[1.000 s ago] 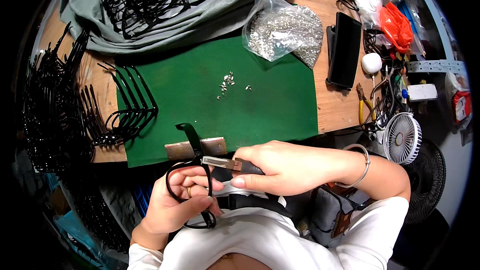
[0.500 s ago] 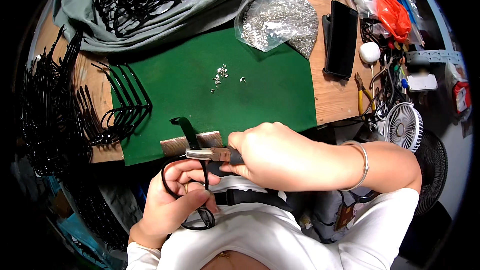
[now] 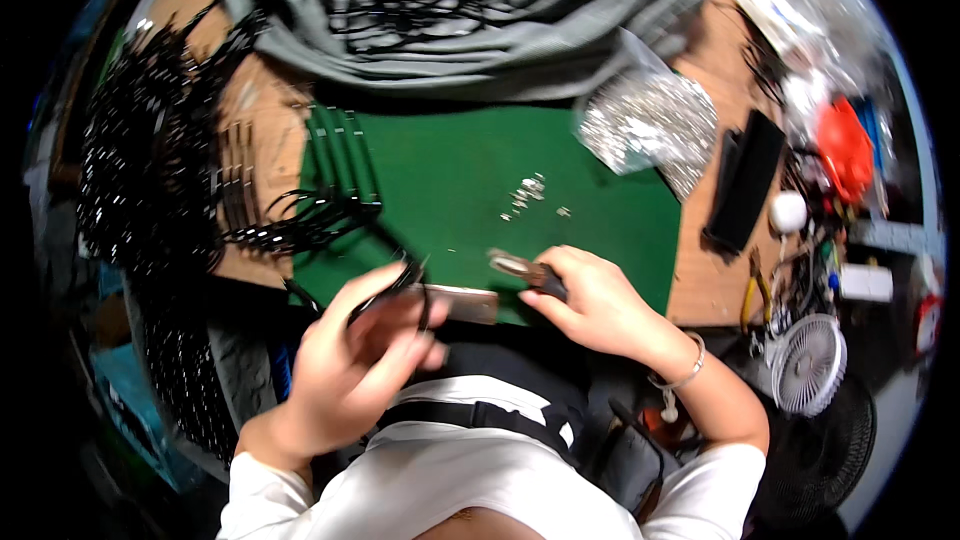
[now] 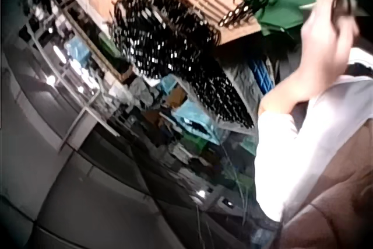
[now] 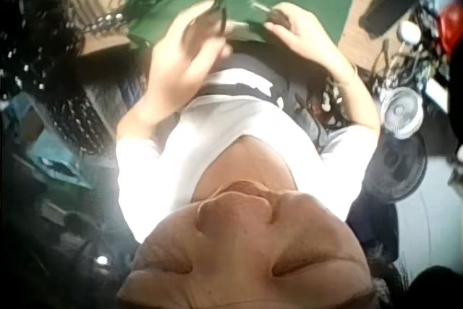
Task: The person uses pliers to repeatedly press and adjust the temple arms of multiple black eyeglass frames. They handle each frame one at a time, applying pressure near the hinge area, then place the frame aside and pick up the next one from a pile on the table.
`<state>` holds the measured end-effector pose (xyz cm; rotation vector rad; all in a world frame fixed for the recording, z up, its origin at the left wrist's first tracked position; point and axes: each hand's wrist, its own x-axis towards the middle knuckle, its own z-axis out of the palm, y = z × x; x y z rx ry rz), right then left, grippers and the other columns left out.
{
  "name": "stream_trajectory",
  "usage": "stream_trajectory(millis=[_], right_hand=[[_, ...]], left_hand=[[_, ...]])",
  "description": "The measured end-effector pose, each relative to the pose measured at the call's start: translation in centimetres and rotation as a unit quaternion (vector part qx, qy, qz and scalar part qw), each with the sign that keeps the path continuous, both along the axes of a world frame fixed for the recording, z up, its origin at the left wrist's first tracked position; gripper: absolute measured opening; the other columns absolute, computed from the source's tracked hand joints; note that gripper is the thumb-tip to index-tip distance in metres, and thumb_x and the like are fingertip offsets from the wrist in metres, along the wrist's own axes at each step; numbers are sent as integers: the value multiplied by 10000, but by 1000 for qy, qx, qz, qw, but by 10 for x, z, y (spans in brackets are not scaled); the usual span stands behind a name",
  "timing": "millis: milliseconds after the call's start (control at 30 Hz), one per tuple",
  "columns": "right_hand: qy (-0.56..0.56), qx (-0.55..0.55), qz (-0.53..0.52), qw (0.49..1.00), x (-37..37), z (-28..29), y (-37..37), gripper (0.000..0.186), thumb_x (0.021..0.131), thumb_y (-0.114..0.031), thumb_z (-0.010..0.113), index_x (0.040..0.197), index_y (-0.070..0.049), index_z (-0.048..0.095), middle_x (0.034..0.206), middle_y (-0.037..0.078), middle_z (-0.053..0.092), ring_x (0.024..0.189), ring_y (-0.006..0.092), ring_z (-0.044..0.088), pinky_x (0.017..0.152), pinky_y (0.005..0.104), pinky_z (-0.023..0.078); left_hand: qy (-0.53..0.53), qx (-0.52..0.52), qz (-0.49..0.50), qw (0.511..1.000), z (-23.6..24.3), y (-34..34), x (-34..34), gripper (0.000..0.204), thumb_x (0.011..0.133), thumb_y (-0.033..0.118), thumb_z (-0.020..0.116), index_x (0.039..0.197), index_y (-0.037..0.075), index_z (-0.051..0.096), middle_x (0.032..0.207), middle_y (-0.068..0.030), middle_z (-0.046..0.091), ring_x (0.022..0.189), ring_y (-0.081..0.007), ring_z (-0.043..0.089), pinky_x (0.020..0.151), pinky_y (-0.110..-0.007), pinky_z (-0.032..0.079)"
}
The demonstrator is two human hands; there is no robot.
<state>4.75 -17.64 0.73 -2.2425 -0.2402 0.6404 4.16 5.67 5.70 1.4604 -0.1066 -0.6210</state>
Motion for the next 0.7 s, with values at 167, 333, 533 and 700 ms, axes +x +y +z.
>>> stream_trajectory(millis=[167,333,533,700], right_hand=[[-19,-20,19,999,-2,2,5,242,750,-202,610,835,2,511,746,152,513,717,322,521,635,374,414],[-39,-32,29,998,0,1,5,245,741,-188,615,842,15,523,746,154,524,724,321,522,637,379,418],[-60,-56,13,997,4,0,15,266,732,-193,627,847,26,528,726,153,522,703,317,519,627,377,415],[-79,-55,12,995,0,-6,13,266,729,-196,632,838,23,527,714,150,516,689,314,511,611,381,406]], left_hand=[[-47,47,95,993,-37,16,50,382,851,20,471,1211,-21,349,972,-118,554,746,-102,565,668,-216,471],[-392,505,14,768,-25,49,57,343,778,200,592,1040,-14,535,967,-145,504,911,-320,427,771,-386,381],[-450,524,145,708,-46,52,58,183,794,117,551,947,18,567,1121,-163,455,1042,-309,374,875,-395,315],[-423,477,136,758,-45,45,14,272,768,129,596,988,7,493,939,-150,495,880,-303,472,771,-380,380]])
